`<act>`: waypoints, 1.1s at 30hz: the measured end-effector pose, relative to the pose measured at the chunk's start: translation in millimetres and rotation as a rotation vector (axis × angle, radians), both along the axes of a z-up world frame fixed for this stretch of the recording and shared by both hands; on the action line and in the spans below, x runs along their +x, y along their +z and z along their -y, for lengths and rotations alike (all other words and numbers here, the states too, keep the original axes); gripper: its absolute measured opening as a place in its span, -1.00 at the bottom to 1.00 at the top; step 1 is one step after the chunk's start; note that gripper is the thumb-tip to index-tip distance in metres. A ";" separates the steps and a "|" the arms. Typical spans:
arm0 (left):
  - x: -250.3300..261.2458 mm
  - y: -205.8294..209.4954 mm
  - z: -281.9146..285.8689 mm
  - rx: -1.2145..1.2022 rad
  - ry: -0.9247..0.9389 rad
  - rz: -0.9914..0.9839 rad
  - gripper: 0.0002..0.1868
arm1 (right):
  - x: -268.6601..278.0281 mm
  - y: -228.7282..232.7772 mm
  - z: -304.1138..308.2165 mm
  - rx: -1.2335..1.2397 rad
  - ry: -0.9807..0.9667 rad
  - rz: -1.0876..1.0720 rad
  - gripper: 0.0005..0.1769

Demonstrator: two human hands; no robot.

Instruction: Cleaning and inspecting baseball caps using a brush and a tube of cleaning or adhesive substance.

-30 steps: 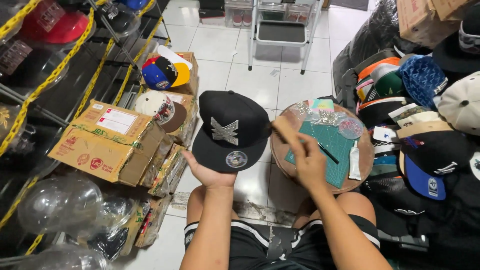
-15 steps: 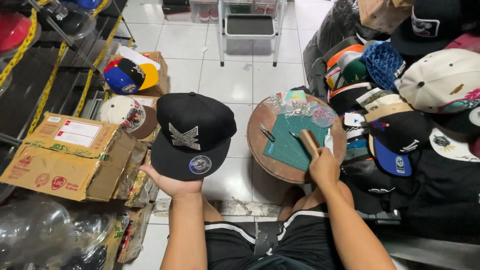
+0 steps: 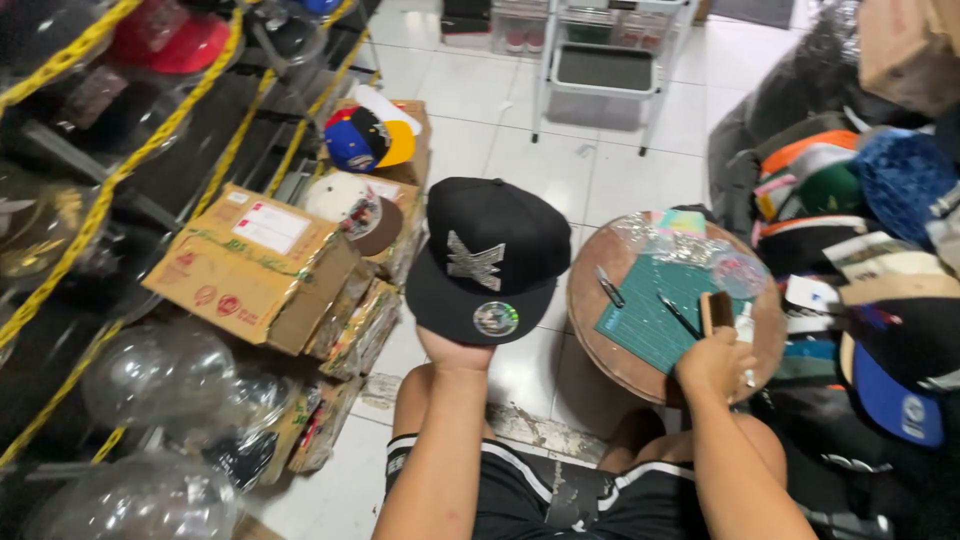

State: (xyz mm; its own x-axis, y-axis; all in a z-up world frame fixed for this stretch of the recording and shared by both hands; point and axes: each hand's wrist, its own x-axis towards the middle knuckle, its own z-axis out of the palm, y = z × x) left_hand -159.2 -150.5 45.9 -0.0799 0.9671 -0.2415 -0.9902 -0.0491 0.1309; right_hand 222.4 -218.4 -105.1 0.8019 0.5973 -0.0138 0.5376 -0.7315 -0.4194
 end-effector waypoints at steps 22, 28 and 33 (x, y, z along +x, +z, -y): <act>88.3 17.1 4.1 0.084 -0.203 -0.019 -0.35 | -173.5 163.6 21.9 0.925 0.866 -0.026 -0.64; 69.7 4.9 -7.0 0.431 -0.187 -0.662 -0.32 | -172.8 131.9 -4.7 0.747 0.789 -0.306 -0.91; 30.0 26.9 -30.2 0.456 -0.263 -1.336 -0.22 | -157.8 135.5 -7.5 0.836 0.460 -1.118 -0.94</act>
